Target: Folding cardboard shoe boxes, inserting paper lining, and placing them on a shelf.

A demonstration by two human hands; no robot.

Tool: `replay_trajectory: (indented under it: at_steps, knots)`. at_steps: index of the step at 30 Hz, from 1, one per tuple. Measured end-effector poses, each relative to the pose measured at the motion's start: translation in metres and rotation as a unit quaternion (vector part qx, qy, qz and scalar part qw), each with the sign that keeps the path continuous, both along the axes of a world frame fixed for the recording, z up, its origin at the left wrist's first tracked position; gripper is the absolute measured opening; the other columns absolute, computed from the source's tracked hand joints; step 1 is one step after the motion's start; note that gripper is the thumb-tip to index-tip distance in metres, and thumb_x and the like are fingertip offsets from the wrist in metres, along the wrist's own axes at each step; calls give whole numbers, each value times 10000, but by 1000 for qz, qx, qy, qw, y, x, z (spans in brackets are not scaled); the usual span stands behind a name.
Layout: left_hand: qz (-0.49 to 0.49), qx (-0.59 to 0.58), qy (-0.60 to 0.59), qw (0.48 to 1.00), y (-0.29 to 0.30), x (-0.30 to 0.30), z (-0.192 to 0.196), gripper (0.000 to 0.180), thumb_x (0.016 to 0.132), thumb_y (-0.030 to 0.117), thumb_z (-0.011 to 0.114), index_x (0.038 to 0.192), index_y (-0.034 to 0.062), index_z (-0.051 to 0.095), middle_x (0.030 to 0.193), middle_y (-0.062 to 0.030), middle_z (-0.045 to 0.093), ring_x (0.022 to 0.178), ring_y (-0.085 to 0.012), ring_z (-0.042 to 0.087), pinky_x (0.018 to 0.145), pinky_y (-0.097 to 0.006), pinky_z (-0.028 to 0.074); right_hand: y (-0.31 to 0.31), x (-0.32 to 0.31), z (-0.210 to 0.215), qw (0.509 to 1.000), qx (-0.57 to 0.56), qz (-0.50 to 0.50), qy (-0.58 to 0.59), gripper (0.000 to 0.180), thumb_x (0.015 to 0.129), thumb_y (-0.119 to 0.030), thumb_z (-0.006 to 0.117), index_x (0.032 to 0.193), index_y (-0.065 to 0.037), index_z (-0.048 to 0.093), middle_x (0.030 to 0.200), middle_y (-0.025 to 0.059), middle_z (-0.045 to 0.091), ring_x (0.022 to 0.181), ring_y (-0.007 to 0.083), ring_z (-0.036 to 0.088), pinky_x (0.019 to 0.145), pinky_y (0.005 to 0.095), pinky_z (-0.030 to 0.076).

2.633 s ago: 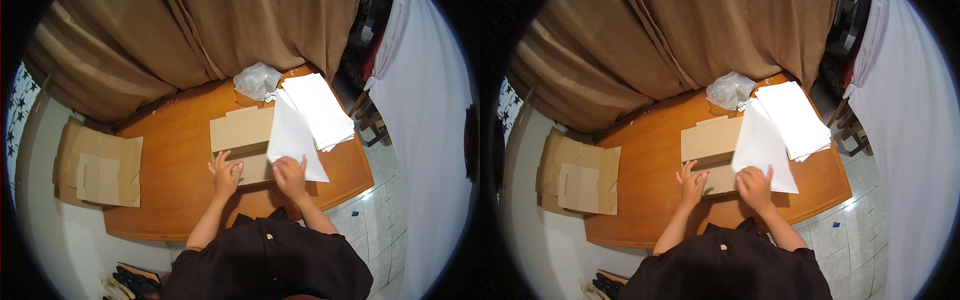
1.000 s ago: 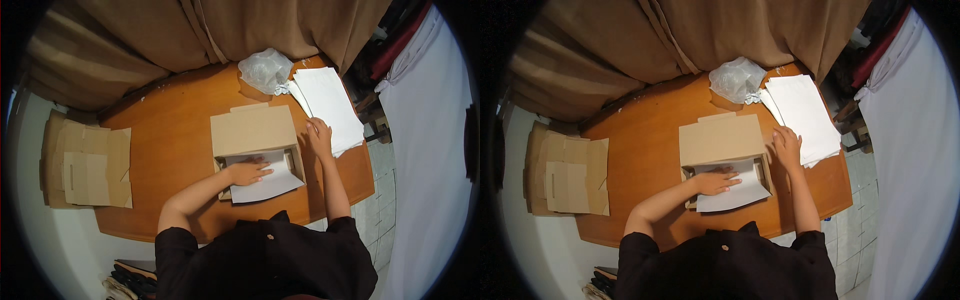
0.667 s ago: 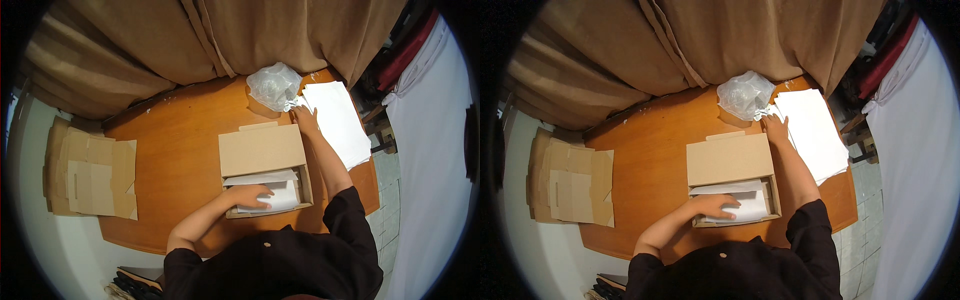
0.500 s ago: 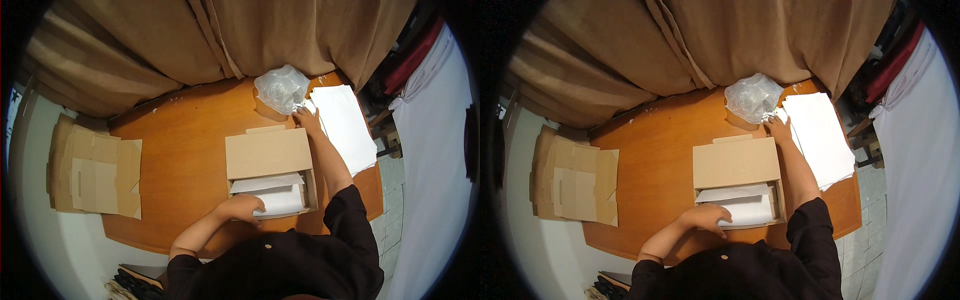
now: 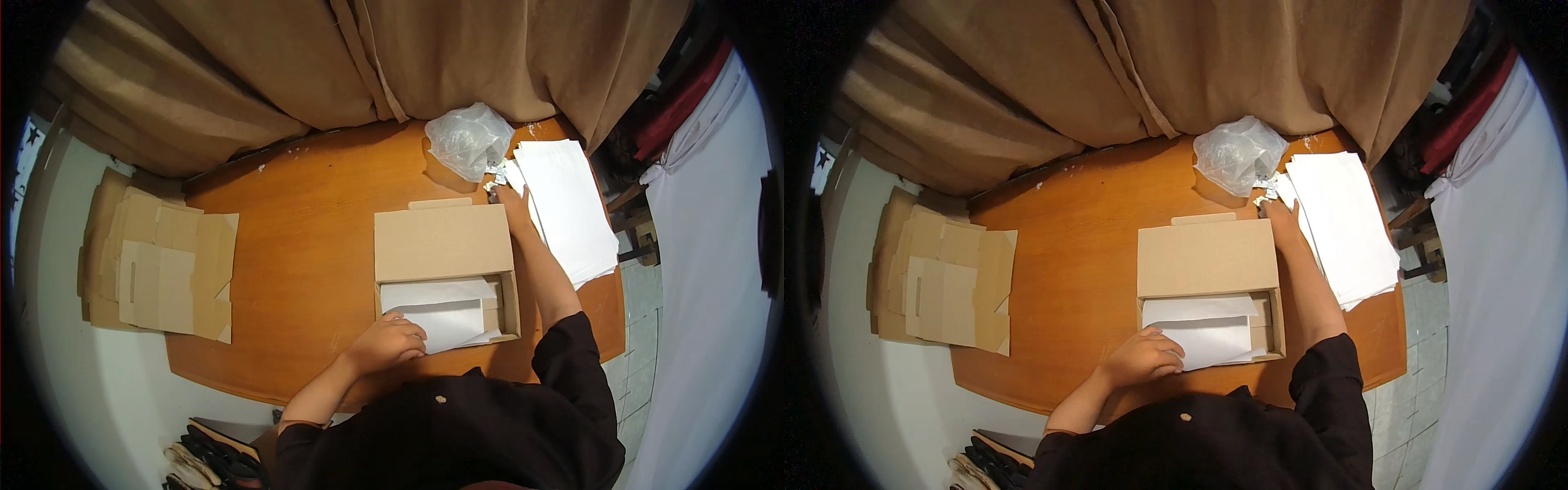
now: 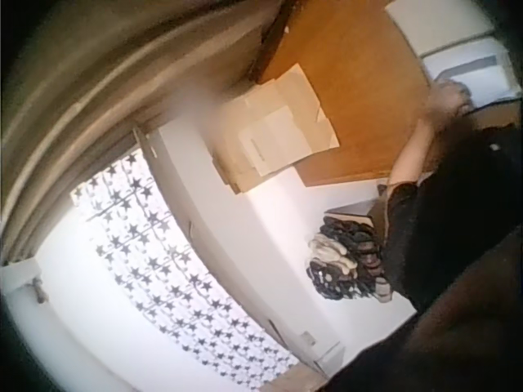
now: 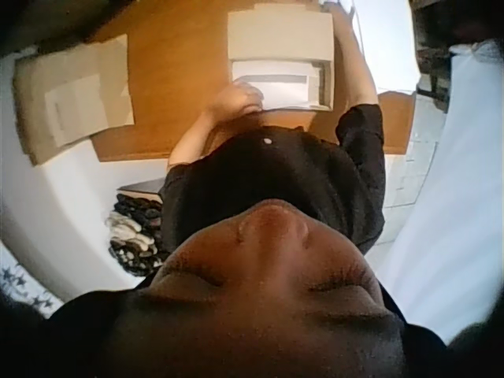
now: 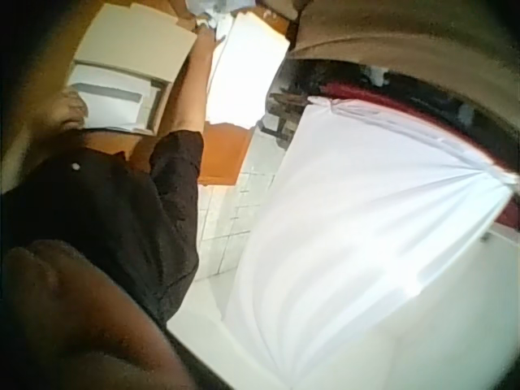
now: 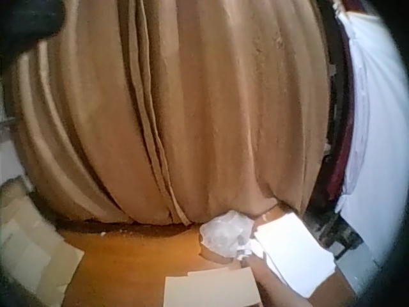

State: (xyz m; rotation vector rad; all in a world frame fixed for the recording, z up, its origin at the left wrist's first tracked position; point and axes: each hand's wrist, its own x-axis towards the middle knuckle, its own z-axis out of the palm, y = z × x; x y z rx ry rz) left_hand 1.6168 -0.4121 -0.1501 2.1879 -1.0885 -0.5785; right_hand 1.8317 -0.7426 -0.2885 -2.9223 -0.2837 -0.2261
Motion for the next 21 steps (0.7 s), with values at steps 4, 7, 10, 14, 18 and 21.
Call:
replay_trajectory:
  at_steps: [4,7,10,14,18,21]
  knots:
    - [91,-41,-123,987,-2,11,2,135,817,246,605,843,127,661,1006,-33,618,966,-217,556,911,-394,375,3,-1,5,993,-14,-117,-1,223,853,-161,494,1053,-135,588,1020,20,597,1052,184,518,1015,652,170]
    - [154,-18,-165,974,-5,26,-5,167,823,258,598,869,108,656,1015,-59,621,959,-244,557,891,-374,394,0,0,8,988,-52,-144,33,216,867,-118,452,1033,-137,589,1012,18,610,1031,201,532,1010,670,148]
    - [195,9,-78,978,-4,35,-20,202,831,269,587,906,93,648,989,-79,630,951,-271,562,914,-382,385,4,0,19,986,-8,-153,65,172,852,-108,477,982,-138,585,919,19,639,910,215,586,1012,665,120]
    - [131,47,12,990,-1,29,-27,193,806,253,585,870,79,634,877,-99,643,904,-285,580,983,-459,327,6,-9,19,975,118,-188,3,176,805,-134,560,979,-146,585,903,24,647,893,211,600,1003,654,125]
    - [61,159,54,984,1,28,-21,151,758,236,596,785,92,635,810,-99,643,876,-286,587,1028,-532,254,3,-15,31,962,178,-193,68,203,783,-180,615,983,-152,630,872,18,666,893,219,618,987,649,121]
    - [67,135,74,986,3,27,-4,104,743,213,622,748,112,647,820,-71,644,908,-254,581,1044,-553,221,4,-20,49,957,184,-207,82,193,797,-233,624,970,-160,670,881,20,672,873,211,618,979,645,110]
